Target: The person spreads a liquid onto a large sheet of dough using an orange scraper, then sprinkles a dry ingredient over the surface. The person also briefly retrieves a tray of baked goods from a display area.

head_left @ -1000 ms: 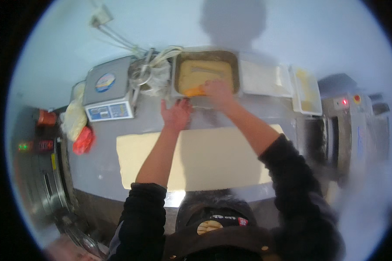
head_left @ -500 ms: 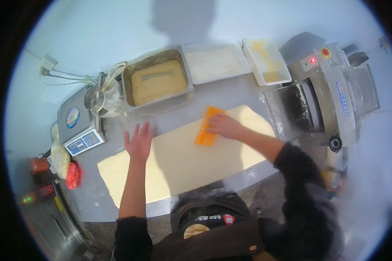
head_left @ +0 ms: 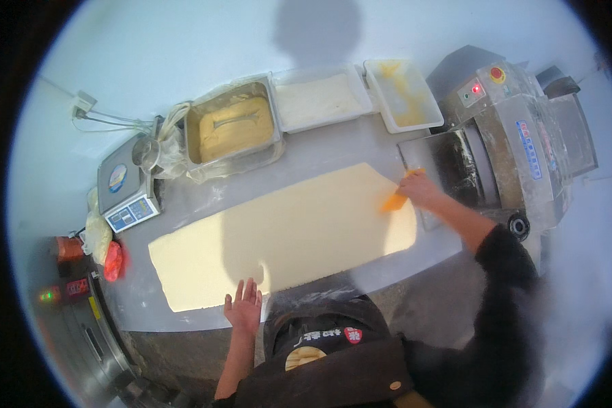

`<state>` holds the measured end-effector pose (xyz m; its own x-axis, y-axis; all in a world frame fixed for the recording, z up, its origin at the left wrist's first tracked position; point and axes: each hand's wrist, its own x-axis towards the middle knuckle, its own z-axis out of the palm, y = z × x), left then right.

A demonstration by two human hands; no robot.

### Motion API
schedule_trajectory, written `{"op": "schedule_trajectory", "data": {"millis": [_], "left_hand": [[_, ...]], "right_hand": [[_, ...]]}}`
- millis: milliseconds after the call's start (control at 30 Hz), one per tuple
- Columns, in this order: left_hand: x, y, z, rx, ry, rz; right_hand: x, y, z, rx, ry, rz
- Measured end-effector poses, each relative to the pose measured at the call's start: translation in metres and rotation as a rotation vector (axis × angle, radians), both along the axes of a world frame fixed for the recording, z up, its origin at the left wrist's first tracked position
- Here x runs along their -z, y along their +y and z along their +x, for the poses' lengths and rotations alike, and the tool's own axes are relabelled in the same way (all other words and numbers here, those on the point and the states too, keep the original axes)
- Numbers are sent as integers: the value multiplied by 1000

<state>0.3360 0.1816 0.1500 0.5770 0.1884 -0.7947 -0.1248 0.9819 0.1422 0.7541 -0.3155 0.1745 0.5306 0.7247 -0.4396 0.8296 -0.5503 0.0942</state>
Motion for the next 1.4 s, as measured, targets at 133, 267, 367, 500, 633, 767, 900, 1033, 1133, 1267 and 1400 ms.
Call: {"op": "schedule_trajectory", "data": {"millis": [133,267,367,500,633,767,900,1033,1133,1267,1400], "left_hand": [[6,-20,-28,11,14,-48],[11,-26,-43,49,7,-17],[9,-22,-50,25,-152,29],[8,-12,-56,-71,-98,106],[16,6,-76,-134,-8,160],[28,14,-110,-139,47,246],[37,27,-119,-28,274,576],[41,132,-87,348,541,1406],[45,255,-31,656,749,1925],[50,354,43,991,905,2035],[52,363,68,1131,917,1962]], "right_hand": [[-29,7,0,87,60,123],[-64,86,20,156,78,354],[-78,196,42,198,99,647],[-72,355,63,98,-89,721],[-39,467,47,53,-229,562],[-20,491,-4,106,-101,377],[-37,445,-40,-13,-45,463],[-59,406,-82,99,-7,484],[-65,393,-117,209,-13,536],[-62,378,-158,297,-42,448],[-59,360,-183,375,-30,480]]}}
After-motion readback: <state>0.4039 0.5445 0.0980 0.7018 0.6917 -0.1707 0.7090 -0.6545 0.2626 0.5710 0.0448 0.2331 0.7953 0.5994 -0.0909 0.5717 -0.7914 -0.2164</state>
